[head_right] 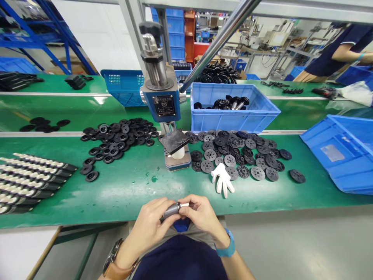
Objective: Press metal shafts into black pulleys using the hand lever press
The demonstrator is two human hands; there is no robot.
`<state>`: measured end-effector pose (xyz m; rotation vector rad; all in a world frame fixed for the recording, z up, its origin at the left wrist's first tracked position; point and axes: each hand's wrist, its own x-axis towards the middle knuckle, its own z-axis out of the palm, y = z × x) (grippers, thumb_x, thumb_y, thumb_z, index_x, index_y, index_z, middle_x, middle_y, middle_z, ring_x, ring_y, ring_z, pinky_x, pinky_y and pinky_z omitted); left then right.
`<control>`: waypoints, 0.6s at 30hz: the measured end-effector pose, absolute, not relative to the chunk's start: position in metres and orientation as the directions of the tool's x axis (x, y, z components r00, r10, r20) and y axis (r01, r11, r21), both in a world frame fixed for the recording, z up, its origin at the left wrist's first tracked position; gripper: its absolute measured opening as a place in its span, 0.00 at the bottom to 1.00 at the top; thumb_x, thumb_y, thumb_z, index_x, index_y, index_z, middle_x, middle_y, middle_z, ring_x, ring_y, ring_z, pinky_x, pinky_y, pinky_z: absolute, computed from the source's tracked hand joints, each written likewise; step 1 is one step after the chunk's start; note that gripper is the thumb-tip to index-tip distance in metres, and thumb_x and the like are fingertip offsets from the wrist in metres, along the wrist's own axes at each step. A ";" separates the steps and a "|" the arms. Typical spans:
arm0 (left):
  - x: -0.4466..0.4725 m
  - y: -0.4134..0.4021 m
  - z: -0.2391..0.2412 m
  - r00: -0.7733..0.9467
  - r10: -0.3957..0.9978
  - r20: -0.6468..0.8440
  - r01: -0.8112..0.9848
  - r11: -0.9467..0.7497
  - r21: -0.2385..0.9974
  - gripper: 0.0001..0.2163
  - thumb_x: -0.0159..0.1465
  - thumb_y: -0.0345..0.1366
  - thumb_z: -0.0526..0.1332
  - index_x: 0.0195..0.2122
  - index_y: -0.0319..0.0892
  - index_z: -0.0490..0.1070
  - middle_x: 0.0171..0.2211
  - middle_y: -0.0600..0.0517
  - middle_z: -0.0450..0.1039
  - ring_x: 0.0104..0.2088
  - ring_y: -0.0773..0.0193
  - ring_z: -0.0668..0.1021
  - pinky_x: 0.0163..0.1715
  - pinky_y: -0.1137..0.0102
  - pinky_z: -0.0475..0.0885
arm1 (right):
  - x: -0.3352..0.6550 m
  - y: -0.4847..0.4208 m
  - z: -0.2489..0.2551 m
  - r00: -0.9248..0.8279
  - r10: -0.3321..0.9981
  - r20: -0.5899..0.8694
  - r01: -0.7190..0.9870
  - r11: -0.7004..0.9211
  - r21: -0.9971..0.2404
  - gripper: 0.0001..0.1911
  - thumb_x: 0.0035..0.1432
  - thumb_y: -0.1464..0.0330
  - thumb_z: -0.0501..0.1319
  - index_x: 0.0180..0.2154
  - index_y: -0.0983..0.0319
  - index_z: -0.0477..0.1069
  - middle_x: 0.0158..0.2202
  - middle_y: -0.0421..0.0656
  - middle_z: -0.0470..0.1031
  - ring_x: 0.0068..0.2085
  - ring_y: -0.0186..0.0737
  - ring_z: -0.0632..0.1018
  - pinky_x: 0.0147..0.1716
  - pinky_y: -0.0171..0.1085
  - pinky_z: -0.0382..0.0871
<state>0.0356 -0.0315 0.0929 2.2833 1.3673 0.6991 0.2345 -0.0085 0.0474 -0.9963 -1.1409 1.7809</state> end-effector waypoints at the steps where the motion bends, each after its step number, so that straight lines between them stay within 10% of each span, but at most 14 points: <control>1: 0.036 -0.031 0.093 0.409 0.885 0.224 0.707 -0.462 0.535 0.05 0.70 0.40 0.65 0.42 0.45 0.74 0.32 0.51 0.76 0.32 0.56 0.78 0.33 0.65 0.68 | 0.234 -0.008 0.047 -0.390 0.898 -0.203 -0.204 -0.299 -0.932 0.22 0.51 0.54 0.76 0.40 0.64 0.82 0.30 0.41 0.80 0.27 0.33 0.77 0.30 0.33 0.74; 18: 0.039 -0.026 0.084 0.421 0.829 0.367 0.647 -0.559 0.519 0.06 0.71 0.39 0.61 0.43 0.43 0.72 0.31 0.50 0.75 0.29 0.57 0.76 0.31 0.65 0.69 | 0.243 -0.010 0.052 -0.371 0.926 0.073 0.031 0.090 -0.995 0.12 0.64 0.58 0.67 0.39 0.61 0.82 0.34 0.43 0.82 0.35 0.38 0.80 0.38 0.36 0.75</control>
